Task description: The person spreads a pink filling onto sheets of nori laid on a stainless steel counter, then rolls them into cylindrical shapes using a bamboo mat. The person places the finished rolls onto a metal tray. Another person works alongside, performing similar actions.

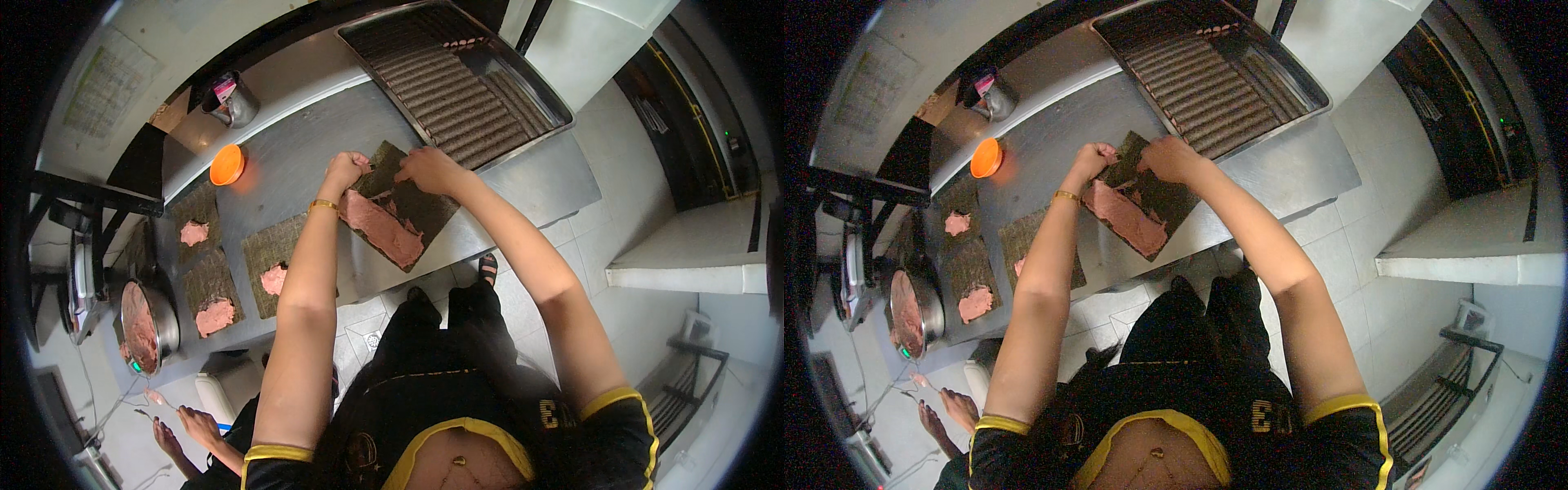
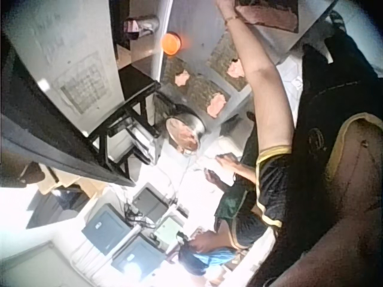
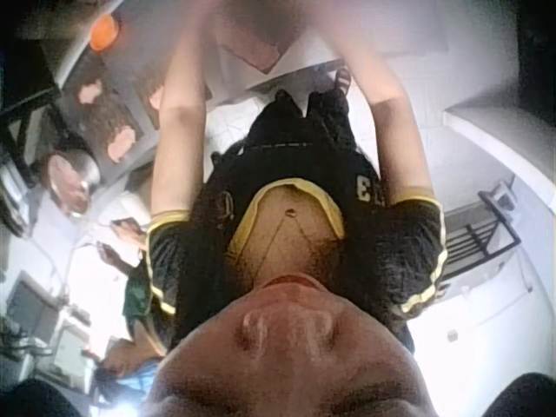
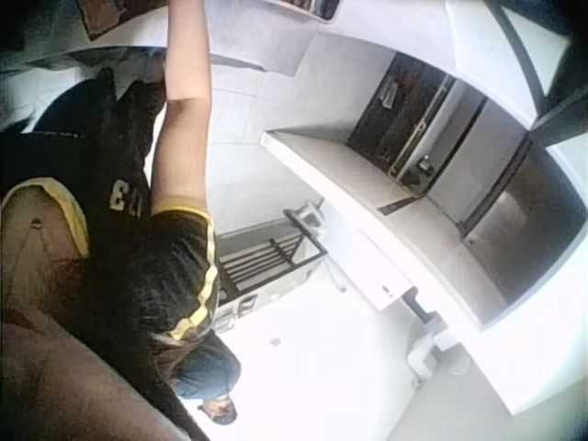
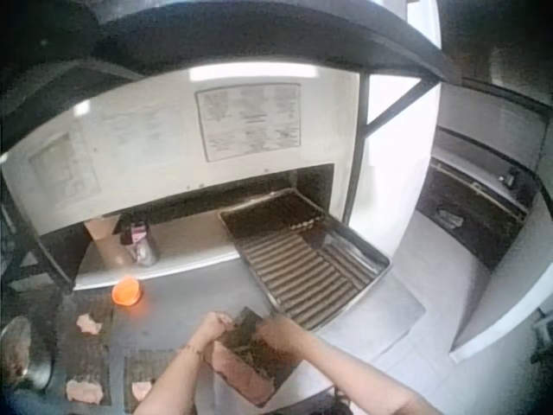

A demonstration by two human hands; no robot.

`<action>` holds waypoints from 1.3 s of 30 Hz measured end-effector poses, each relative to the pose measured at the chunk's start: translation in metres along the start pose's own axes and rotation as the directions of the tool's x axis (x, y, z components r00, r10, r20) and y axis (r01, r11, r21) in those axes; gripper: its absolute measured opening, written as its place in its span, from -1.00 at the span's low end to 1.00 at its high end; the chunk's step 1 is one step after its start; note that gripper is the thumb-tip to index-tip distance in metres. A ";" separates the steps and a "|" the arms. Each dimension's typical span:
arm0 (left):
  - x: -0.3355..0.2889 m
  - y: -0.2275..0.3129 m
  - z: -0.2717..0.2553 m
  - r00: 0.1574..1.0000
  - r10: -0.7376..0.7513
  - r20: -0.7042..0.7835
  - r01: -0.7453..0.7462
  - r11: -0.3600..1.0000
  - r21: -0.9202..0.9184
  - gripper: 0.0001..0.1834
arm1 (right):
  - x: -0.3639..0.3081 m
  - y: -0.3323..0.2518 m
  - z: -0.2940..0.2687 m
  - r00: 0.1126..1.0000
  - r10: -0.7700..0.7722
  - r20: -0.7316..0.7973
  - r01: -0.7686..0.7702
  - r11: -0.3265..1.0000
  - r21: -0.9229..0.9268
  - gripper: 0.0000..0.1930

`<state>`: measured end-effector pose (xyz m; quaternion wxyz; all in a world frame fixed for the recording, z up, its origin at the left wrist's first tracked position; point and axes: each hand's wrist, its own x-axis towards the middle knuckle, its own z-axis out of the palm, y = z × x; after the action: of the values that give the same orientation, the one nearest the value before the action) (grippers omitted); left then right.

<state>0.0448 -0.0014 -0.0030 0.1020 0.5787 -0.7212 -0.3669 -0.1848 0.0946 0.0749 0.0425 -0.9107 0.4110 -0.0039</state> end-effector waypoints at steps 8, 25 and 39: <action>0.006 -0.006 0.006 1.000 0.025 0.006 -0.025 0.997 0.067 -0.80 | -0.037 0.012 0.001 0.994 -0.007 0.113 -0.007 0.992 0.128 -0.59; 0.010 -0.010 0.005 0.998 0.063 0.026 -0.063 0.998 0.022 -0.77 | -0.128 -0.041 0.002 0.915 0.377 0.145 -0.371 0.643 0.670 -0.58; 0.001 -0.005 -0.001 0.998 0.056 0.029 -0.057 0.998 0.037 -0.72 | -0.123 -0.152 0.019 0.928 0.348 -0.134 -0.318 0.927 0.200 -0.61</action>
<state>0.0489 -0.0030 -0.0059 0.0913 0.5547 -0.7454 -0.3582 -0.1518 0.2878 0.0719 0.0876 -0.8165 0.5602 -0.1091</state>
